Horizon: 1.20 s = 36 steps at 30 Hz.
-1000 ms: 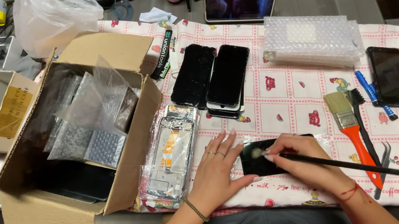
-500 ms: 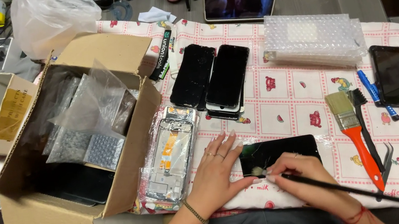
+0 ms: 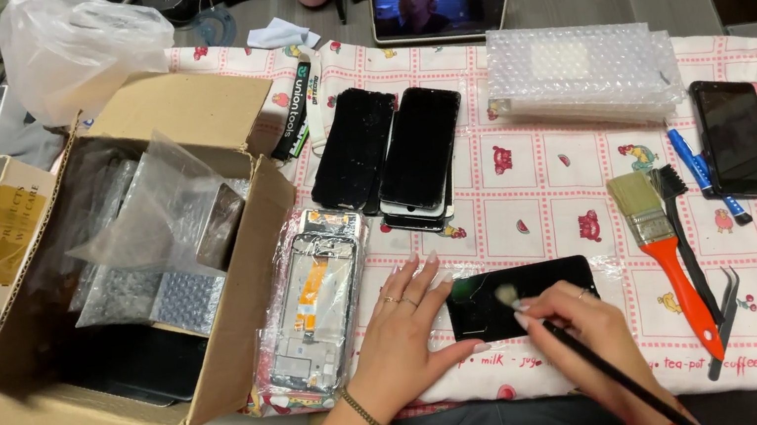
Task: The person cleans the screen of a smartphone using a small brush and a larger paintbrush. They retrieve the phone from a box, wipe the display surface, and place it back on the table among other devices.
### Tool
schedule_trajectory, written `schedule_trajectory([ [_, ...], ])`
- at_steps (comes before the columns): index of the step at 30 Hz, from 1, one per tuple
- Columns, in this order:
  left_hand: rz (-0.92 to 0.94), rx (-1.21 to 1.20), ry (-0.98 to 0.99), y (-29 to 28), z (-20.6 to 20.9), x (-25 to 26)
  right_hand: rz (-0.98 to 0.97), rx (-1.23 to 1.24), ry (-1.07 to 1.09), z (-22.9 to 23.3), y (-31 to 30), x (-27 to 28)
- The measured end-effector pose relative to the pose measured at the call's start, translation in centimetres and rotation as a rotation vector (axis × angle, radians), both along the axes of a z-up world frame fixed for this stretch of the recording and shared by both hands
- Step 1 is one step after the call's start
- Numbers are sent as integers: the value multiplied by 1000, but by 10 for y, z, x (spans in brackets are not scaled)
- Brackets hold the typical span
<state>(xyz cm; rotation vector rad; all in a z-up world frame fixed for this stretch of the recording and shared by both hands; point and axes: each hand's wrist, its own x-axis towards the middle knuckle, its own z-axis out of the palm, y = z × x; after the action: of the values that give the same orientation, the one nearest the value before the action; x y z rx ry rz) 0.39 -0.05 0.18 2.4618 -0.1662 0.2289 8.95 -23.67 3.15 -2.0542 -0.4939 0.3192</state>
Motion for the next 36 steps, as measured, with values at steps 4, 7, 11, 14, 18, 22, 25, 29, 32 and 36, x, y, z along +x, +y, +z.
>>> schedule_trajectory([
  [4, -1, -15, 21, 0, 2, 1, 86, -117, 177, 3, -7, 0],
  [7, -3, -6, 14, 0, 2, 0, -66, -155, 283, 6, -15, 13],
  [11, 0, 0, 40, -1, -2, 0, 5, -45, -86, -5, -23, 5],
  [14, 3, 10, 26, -1, -4, -1, 32, -141, 150, 3, -24, 9],
  [18, -2, 52, 8, -5, 3, -1, -185, 88, 173, -11, -40, 35],
  [22, -10, 107, 14, -8, 12, 1, -412, 305, -2, -19, -40, 50],
  [25, -16, 127, 35, -7, 15, 5, -443, 296, -101, -30, -44, 46],
  [29, 28, 323, 7, -7, -16, 6, -558, 32, -141, -44, -56, 35],
  [32, 45, 432, -104, -6, -47, 5, -600, -41, -69, -48, -60, 40],
  [36, 112, 420, -140, -10, -36, 13, -668, -77, -111, -30, -43, 41],
])
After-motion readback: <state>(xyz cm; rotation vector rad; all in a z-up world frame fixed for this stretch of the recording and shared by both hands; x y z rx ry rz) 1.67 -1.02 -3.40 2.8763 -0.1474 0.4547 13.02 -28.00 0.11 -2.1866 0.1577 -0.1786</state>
